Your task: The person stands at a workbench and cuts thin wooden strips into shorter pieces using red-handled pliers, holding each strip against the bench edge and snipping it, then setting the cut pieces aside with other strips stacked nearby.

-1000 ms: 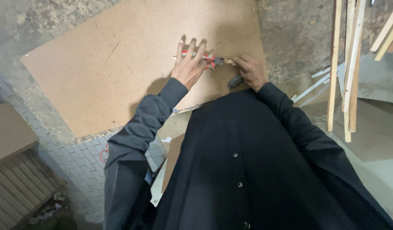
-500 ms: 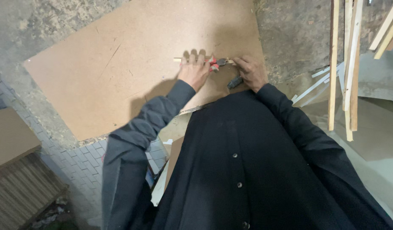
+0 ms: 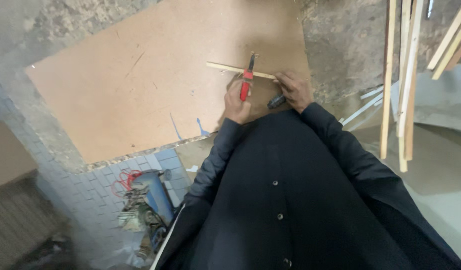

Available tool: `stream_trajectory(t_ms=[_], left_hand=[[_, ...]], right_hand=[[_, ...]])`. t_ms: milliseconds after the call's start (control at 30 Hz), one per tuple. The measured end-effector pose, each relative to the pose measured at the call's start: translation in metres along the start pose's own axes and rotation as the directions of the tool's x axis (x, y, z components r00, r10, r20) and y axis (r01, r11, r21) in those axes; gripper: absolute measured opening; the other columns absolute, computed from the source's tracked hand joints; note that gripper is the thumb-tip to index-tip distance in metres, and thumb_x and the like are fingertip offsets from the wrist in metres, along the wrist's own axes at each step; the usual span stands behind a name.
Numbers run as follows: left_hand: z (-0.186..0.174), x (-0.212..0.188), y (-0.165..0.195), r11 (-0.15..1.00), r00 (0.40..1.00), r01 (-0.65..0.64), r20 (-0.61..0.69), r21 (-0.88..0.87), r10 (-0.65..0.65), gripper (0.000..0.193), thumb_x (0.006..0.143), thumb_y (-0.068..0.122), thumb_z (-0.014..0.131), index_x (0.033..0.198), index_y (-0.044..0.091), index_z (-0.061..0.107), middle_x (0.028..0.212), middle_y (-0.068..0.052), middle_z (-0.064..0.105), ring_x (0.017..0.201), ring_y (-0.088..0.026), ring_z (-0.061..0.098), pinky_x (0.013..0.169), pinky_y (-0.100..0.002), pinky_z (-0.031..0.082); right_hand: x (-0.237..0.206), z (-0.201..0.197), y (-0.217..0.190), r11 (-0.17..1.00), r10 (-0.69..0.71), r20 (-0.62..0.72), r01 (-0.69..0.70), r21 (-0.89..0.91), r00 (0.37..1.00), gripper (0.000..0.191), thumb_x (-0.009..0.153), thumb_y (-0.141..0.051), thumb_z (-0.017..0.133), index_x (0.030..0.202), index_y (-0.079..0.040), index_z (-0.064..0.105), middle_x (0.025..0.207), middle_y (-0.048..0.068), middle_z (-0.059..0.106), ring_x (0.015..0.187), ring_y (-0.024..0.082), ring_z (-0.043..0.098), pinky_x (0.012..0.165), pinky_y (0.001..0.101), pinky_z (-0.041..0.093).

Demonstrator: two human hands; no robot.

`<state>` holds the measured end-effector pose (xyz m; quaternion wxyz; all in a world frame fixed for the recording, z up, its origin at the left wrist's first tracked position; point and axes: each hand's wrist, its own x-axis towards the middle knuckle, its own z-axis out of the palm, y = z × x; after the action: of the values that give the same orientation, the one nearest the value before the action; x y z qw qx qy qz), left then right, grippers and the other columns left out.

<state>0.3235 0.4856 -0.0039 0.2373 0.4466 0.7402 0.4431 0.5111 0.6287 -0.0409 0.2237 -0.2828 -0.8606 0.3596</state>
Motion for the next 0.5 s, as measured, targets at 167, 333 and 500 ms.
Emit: stream_trajectory(t_ms=[167,333,500], left_hand=[[-0.057,-0.025,-0.001,0.987,0.986,0.131,-0.113,0.092,-0.12,0.041,0.076,0.001,0.055,0.115,0.002,0.068,0.102,-0.016,0.067,0.097,-0.036,0.066,0.088,-0.042,0.053],[-0.132,-0.091,-0.056,0.876,0.737,0.481,-0.544,0.006,-0.401,0.022,0.092,0.012,0.064,0.113,0.009,0.071,0.108,-0.011,0.074,0.104,-0.031,0.07,0.096,-0.04,0.053],[-0.192,-0.149,-0.097,0.693,0.503,0.661,-0.855,0.288,-0.124,0.058,0.063,-0.006,0.064,0.121,0.0,0.068,0.123,-0.028,0.053,0.113,-0.042,0.053,0.1,-0.048,0.041]], right_hand=[[0.011,-0.005,-0.004,0.996,0.06,0.023,-0.061,0.072,0.998,0.018,0.103,-0.016,0.069,0.115,-0.003,0.072,0.104,0.017,0.07,0.091,0.038,0.067,0.079,0.0445,0.053],[0.02,-0.017,-0.01,0.968,0.215,0.131,-0.229,0.103,0.968,0.019,0.105,-0.019,0.068,0.111,-0.002,0.072,0.1,0.018,0.069,0.084,0.036,0.067,0.073,0.0423,0.052],[0.026,-0.035,-0.022,0.977,0.154,0.175,-0.176,0.116,0.972,0.023,0.107,-0.021,0.066,0.123,-0.005,0.072,0.101,0.017,0.069,0.087,0.034,0.067,0.076,0.0405,0.052]])
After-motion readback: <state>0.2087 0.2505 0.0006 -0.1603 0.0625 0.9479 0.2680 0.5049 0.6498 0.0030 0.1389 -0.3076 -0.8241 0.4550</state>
